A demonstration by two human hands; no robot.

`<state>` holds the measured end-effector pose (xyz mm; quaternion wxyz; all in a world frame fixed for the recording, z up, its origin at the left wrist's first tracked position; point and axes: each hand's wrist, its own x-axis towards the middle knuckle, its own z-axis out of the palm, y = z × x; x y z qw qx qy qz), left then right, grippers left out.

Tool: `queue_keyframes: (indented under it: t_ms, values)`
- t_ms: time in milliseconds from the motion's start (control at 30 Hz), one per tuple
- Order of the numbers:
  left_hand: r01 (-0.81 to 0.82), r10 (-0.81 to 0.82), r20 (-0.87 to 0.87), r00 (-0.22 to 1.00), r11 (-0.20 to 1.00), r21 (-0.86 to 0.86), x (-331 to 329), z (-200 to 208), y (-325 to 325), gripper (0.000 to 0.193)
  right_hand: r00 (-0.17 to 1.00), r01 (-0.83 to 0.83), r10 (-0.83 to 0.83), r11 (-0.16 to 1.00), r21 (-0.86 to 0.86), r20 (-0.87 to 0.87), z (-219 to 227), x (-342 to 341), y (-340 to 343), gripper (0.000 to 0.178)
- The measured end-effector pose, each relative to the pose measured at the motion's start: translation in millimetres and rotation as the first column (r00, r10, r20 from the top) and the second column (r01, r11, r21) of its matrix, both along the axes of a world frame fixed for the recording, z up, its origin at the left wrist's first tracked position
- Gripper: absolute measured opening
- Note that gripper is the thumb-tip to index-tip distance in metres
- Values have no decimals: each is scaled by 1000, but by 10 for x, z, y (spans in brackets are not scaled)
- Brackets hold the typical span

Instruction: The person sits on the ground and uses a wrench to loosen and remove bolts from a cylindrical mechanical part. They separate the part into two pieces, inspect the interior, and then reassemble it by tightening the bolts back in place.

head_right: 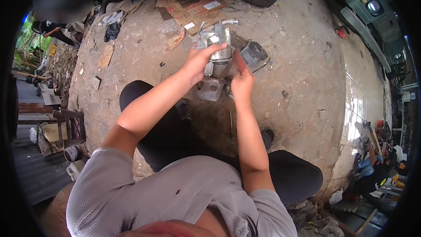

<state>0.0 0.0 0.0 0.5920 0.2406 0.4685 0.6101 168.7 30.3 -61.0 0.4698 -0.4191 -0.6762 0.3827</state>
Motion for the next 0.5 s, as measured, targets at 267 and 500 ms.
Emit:
queue_keyframes:
  t_ms: [267,500]
  values:
    - [38,-14,168,986,990,-137,167,-67,-13,67,977,-140,126,988,69,175,431,314,-38,62]
    - [25,-25,75,997,1000,-3,25,162,-58,59,934,254,-31,760,598,-357,639,-3,-305,59]
